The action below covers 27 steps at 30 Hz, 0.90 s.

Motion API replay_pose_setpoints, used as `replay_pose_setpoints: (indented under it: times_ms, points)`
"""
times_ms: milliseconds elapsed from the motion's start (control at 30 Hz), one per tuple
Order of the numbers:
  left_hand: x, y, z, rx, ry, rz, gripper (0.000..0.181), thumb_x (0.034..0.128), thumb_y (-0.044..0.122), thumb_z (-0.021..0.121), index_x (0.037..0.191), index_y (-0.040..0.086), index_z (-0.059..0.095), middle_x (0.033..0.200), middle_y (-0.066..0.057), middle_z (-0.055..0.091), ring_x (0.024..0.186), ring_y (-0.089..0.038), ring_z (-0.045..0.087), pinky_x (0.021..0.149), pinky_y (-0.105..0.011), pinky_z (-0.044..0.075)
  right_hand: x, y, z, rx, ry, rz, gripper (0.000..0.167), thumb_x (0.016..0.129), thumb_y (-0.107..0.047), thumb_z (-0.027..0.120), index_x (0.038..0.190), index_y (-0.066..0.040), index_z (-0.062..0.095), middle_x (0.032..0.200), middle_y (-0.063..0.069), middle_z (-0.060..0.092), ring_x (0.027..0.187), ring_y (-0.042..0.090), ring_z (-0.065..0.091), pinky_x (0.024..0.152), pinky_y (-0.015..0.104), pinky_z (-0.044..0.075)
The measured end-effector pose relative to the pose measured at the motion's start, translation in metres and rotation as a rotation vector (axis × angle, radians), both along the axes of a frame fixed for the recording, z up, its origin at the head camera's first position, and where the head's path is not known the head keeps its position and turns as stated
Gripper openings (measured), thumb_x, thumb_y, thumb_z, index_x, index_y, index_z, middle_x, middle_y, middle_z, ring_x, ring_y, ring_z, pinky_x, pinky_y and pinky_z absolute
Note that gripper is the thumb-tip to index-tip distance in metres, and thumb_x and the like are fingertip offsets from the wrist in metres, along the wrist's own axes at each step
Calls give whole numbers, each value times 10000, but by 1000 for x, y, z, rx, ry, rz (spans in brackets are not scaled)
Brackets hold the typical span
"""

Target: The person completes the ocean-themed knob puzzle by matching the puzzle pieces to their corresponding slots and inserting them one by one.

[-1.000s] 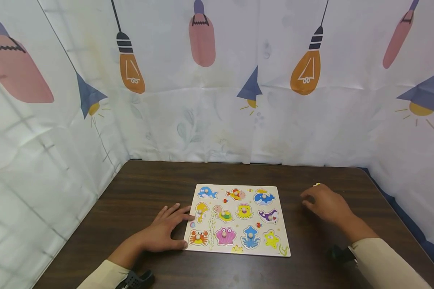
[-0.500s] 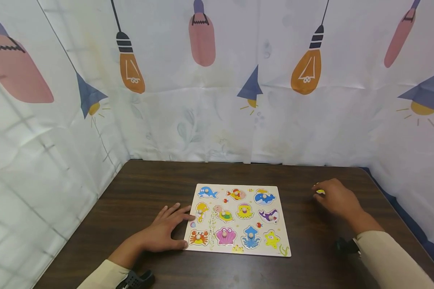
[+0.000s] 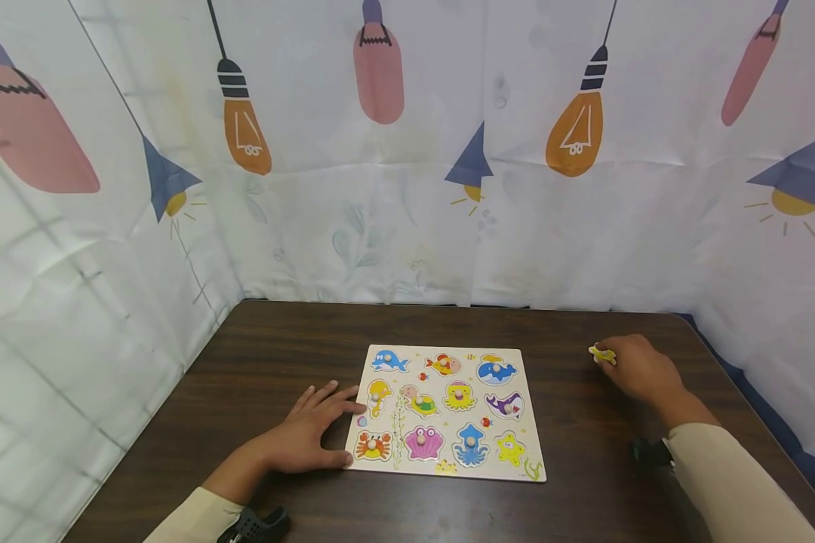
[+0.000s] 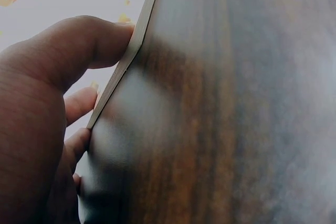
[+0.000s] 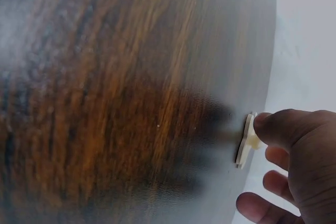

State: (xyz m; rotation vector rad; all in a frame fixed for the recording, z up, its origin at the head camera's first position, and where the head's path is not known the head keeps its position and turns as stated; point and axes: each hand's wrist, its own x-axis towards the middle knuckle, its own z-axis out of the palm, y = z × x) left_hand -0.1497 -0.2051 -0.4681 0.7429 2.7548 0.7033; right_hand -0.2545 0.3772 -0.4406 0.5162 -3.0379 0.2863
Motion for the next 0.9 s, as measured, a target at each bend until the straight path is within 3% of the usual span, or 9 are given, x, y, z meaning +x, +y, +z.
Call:
replay_pose_setpoints:
  times_ms: [200, 500, 900]
  points:
    - [0, 0, -1, 6, -4, -4, 721, 855, 593, 745, 1479, 312, 517, 1658, 25, 298, 1551, -359, 115, 1191, -652, 6, -2, 1, -3, 17, -41, -10, 384, 921, -121, 744, 1244, 74, 669, 1086, 261, 686, 825, 306, 651, 632, 484, 550]
    - [-1, 0, -1, -5, 7, -1, 722, 852, 599, 744, 1480, 326, 514, 1658, 45, 295, 1552, -352, 119, 1193, -650, 12, 1, -1, -6, -17, -13, 35, 218, 907, -61, 748, 1109, 22, 741, 1068, 230, 713, 950, 433, 671, 722, 574, 564]
    - [-1, 0, -1, -1, 2, -1, 728, 849, 596, 751, 1479, 317, 519, 1657, 34, 298, 1552, -353, 118, 1192, -651, 5, 18, -15, -7, -61, -2, 47, 110, 871, -80, 797, 980, -80, 785, 943, 71, 731, 898, 355, 661, 660, 505, 559]
